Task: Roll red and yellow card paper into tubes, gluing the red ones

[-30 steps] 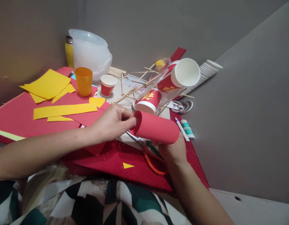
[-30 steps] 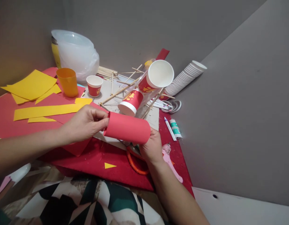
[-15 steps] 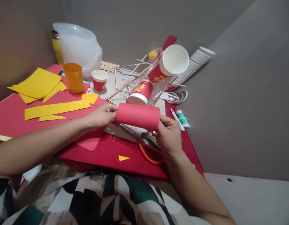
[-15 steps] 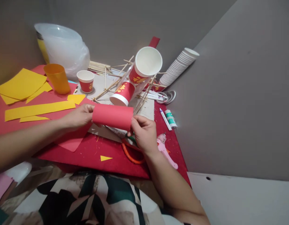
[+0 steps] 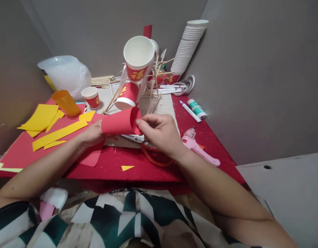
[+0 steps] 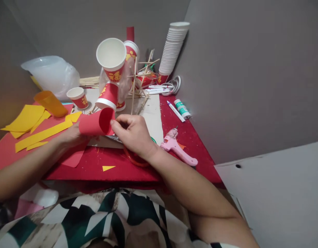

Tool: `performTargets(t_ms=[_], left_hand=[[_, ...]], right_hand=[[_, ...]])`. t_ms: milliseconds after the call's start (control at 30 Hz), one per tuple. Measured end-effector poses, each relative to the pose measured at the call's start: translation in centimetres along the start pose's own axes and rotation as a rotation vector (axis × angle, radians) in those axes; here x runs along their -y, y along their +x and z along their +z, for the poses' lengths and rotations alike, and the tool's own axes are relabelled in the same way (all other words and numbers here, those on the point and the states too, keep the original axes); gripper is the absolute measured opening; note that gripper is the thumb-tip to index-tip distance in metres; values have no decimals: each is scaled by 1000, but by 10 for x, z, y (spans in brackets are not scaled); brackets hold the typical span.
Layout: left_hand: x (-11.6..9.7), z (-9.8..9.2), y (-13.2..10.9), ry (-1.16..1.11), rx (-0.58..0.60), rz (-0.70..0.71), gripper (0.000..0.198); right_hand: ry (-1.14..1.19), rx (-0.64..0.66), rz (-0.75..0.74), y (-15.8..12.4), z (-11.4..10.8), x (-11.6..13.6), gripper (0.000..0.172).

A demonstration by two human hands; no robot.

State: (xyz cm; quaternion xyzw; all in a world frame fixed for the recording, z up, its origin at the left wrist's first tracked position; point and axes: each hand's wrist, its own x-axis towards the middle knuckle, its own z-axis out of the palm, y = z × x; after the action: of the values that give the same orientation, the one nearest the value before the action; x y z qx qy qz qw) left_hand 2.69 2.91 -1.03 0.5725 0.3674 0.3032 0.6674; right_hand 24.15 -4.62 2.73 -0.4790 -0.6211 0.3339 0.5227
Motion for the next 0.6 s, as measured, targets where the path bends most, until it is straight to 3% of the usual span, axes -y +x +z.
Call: performTargets(t_ms=[300, 500, 600], left_hand=[[-5, 1, 4, 5, -33, 90, 25], [-11, 3, 3, 46, -84, 121, 42], [-18, 7, 2, 78, -38, 124, 48]], right_hand=[[212, 155, 235, 11, -8, 3, 36], [286, 254, 242, 14, -9, 0, 39], [333, 277, 221, 15, -11, -1, 48]])
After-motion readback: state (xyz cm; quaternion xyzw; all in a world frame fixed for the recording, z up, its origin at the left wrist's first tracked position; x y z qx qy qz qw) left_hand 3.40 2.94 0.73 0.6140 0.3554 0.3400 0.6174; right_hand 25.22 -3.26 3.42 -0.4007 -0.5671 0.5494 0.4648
